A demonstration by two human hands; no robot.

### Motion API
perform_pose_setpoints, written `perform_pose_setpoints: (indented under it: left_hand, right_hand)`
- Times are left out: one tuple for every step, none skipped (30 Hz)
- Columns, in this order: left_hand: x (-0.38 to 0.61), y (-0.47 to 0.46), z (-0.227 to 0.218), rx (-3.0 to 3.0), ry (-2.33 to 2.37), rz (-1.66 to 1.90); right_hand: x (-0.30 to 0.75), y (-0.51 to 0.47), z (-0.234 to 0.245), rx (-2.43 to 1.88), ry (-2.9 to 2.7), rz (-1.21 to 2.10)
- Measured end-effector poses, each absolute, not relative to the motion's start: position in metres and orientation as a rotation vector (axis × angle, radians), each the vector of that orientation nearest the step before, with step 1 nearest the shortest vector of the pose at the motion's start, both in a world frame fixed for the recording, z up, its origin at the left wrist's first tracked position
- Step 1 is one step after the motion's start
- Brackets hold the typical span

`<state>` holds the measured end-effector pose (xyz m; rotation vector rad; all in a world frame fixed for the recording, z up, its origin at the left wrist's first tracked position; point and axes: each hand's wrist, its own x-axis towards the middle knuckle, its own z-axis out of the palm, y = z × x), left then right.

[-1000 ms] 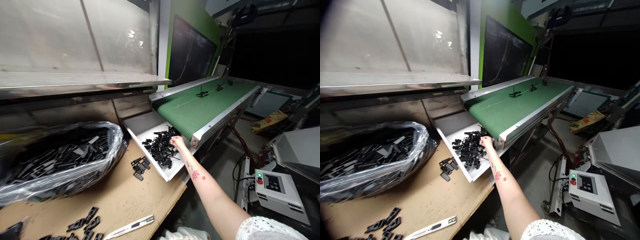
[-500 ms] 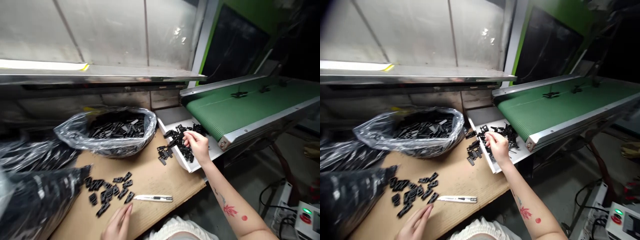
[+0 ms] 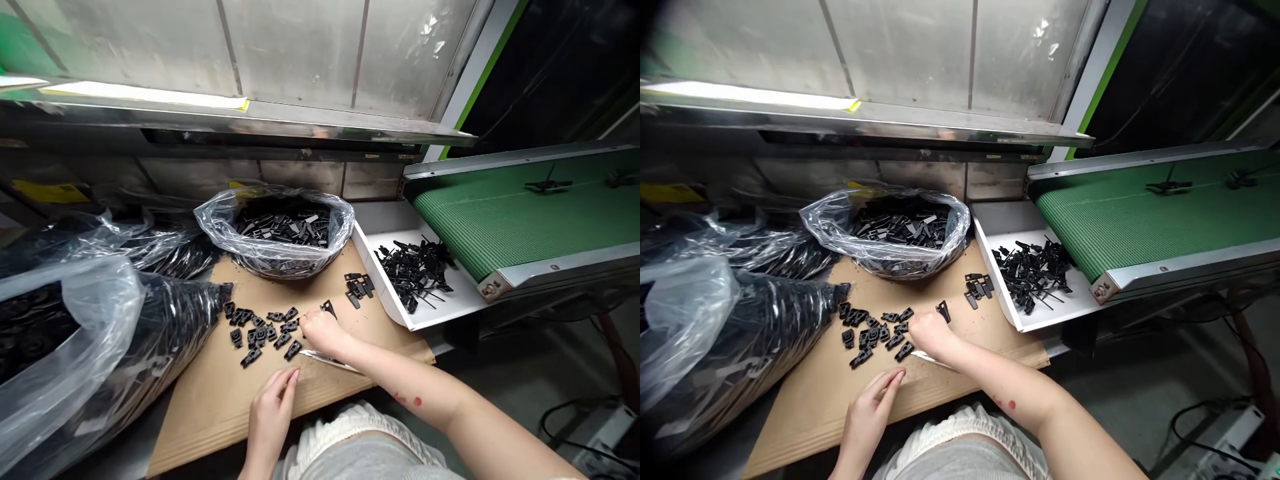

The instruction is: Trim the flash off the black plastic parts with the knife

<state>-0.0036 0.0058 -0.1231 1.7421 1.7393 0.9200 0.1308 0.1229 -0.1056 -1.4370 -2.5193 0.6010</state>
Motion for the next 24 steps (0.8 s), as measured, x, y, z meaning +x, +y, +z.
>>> perform_pose_setpoints:
  left_hand:
    - [-0.004,0.005,-0.123,1.749,1.738,0.911]
    - [-0.004,0.005,-0.124,1.757,1.738,0.904]
    - [-0.005,0.005,-0.124,1.766,1.74,0.895]
    - [-0.006,0.004,-0.125,1.777,1.746,0.887]
    - [-0.007,0.003,-0.125,1.79,1.754,0.878]
    - [-0.008,0.003,-0.126,1.805,1.763,0.866]
    - [-0.009,0.002,-0.126,1.824,1.77,0.851]
    - [-0.01,0.002,-0.125,1.85,1.771,0.832]
    - [-0.01,0.002,-0.124,1.882,1.766,0.808]
    - [-0.008,0.004,-0.123,1.921,1.755,0.78]
    - [-0.006,0.008,-0.12,1.963,1.743,0.748]
    - [-0.002,0.014,-0.118,2.008,1.731,0.712]
    - [0.004,0.022,-0.115,2.055,1.722,0.673]
    - [0.012,0.033,-0.113,2.102,1.718,0.629]
    - [0.022,0.045,-0.111,2.149,1.719,0.581]
    - [0.032,0.058,-0.111,2.192,1.727,0.53]
    - [0.044,0.072,-0.111,2.231,1.74,0.477]
    - [0.055,0.087,-0.113,2.262,1.76,0.426]
    - [0.065,0.1,-0.114,2.286,1.783,0.381]
    - [0.073,0.112,-0.116,2.303,1.806,0.343]
    - [0.081,0.123,-0.117,2.316,1.822,0.315]
    - [0.087,0.132,-0.118,2.328,1.833,0.296]
    - [0.093,0.139,-0.117,2.34,1.832,0.289]
    - [0.099,0.144,-0.115,2.356,1.817,0.293]
  right_hand:
    - [0.141,0.125,-0.108,-1.464,-2.382,0.73]
    - [0.153,0.128,-0.11,-1.489,-2.224,0.857]
    - [0.167,0.131,-0.113,-1.505,-2.076,0.959]
    - [0.18,0.134,-0.117,-1.511,-1.934,1.056]
    - [0.193,0.137,-0.121,-1.506,-1.799,1.147]
    - [0.202,0.139,-0.124,-1.493,-1.675,1.231]
    - [0.209,0.139,-0.128,-1.475,-1.561,1.307]
    - [0.213,0.139,-0.13,-1.452,-1.457,1.372]
    - [0.214,0.137,-0.131,-1.428,-1.361,1.424]
    - [0.214,0.135,-0.131,-1.402,-1.275,1.466]
    - [0.213,0.131,-0.128,-1.373,-1.198,1.495]
    - [0.212,0.126,-0.123,-1.341,-1.131,1.514]
    - [0.213,0.12,-0.115,-1.308,-1.076,1.527]
    - [0.217,0.113,-0.106,-1.274,-1.032,1.534]
    - [0.223,0.104,-0.095,-1.242,-0.998,1.537]
    - [0.231,0.093,-0.083,-1.213,-0.972,1.533]
    - [0.242,0.082,-0.071,-1.191,-0.951,1.52]
    - [0.255,0.07,-0.059,-1.178,-0.931,1.495]
    - [0.269,0.058,-0.048,-1.175,-0.909,1.455]
    - [0.285,0.045,-0.038,-1.183,-0.887,1.402]
    - [0.301,0.033,-0.028,-1.199,-0.864,1.338]
    - [0.318,0.021,-0.019,-1.221,-0.842,1.264]
    - [0.336,0.008,-0.01,-1.246,-0.82,1.182]
    - [0.354,-0.005,-0.001,-1.273,-0.797,1.09]
